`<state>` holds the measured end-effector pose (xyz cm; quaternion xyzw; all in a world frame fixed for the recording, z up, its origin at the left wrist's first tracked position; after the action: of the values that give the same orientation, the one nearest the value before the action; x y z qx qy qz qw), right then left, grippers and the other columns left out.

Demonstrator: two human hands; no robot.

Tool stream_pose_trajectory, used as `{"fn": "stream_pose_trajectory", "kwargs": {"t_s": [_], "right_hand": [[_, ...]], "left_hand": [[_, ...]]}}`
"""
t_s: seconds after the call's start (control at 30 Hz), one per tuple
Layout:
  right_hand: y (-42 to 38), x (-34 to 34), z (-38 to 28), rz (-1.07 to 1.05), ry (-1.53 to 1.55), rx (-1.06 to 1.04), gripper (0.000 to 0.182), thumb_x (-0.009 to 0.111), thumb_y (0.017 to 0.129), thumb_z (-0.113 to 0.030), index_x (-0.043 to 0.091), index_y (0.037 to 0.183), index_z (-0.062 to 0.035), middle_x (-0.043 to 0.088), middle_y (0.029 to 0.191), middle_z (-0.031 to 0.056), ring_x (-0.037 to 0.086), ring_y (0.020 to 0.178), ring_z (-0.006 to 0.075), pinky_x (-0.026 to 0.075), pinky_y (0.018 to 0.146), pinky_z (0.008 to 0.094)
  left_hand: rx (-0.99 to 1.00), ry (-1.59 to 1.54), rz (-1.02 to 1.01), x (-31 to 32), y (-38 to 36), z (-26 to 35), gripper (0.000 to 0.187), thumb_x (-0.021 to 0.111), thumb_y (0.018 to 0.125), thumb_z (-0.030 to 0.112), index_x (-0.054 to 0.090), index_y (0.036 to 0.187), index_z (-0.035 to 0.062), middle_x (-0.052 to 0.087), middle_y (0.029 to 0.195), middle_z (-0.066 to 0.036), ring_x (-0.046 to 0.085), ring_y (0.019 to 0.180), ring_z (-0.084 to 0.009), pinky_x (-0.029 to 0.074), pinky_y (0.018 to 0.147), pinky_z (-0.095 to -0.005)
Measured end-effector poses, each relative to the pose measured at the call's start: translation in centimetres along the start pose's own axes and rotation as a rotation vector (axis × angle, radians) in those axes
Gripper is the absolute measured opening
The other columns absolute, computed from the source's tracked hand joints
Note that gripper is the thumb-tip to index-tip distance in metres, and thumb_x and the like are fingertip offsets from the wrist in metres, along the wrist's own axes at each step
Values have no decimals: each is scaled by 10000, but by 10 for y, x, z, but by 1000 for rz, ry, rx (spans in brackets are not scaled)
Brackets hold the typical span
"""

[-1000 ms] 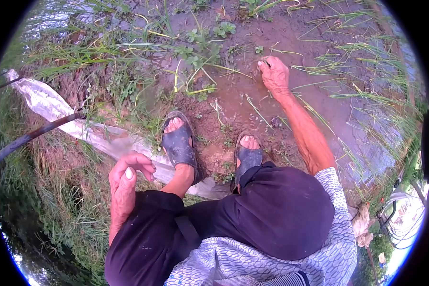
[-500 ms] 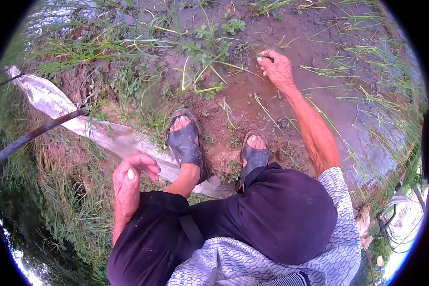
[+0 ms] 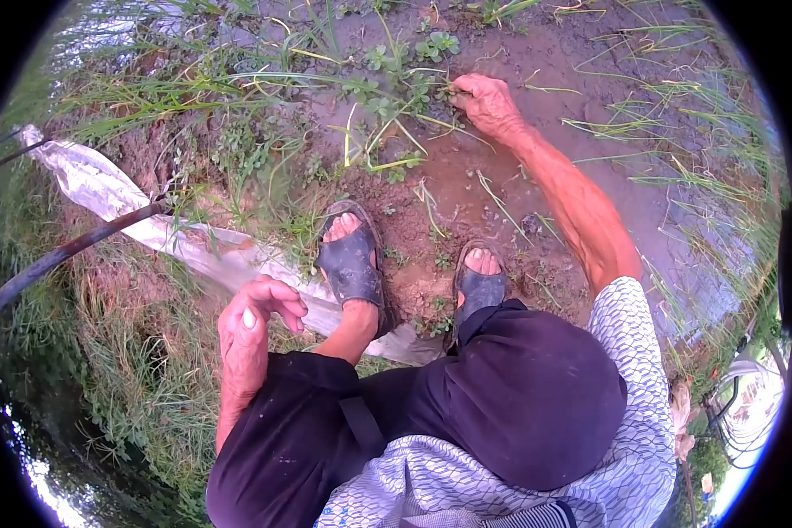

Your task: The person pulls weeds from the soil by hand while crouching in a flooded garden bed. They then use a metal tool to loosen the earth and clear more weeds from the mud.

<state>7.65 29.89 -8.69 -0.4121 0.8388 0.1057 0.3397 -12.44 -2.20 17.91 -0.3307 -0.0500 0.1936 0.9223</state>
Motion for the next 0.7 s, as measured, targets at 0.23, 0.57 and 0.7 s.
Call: {"fn": "stream_pose_trajectory", "kwargs": {"t_s": [0.23, 0.57, 0.7], "right_hand": [[-17, 15, -15, 131, -161, -159, 382, 673, 765, -85, 628, 1141, -35, 628, 998, 153, 612, 1006, 344, 507, 863, 403], [-16, 23, -20, -172, 166, 95, 219, 570, 781, -84, 623, 979, -7, 632, 936, 205, 622, 913, 406, 501, 793, 473], [-6, 26, -18, 93, 73, 14, 319, 589, 792, -87, 595, 1099, -2, 625, 958, 222, 609, 937, 417, 477, 815, 471]], "left_hand": [[-27, -2, 7, -1, 0, -6, 719, 528, 900, 649, 607, 1060, -48, 624, 916, -136, 593, 768, -197, 471, 746, -327], [-16, 6, -10, 0, 1, -3, 720, 506, 911, 651, 599, 1075, -44, 627, 923, -130, 592, 774, -186, 466, 778, -324], [-26, -6, 8, -2, 0, -9, 728, 498, 913, 655, 596, 1074, -48, 625, 924, -131, 592, 774, -188, 466, 774, -324]]}}
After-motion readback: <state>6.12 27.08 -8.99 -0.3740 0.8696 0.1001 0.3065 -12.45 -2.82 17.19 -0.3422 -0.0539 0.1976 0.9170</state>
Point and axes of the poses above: each hand's wrist, its own y-axis towards the middle knuckle, its own x-axis out of the palm, z = x × y, the point moved 4 cm from there along y, towards the middle knuckle
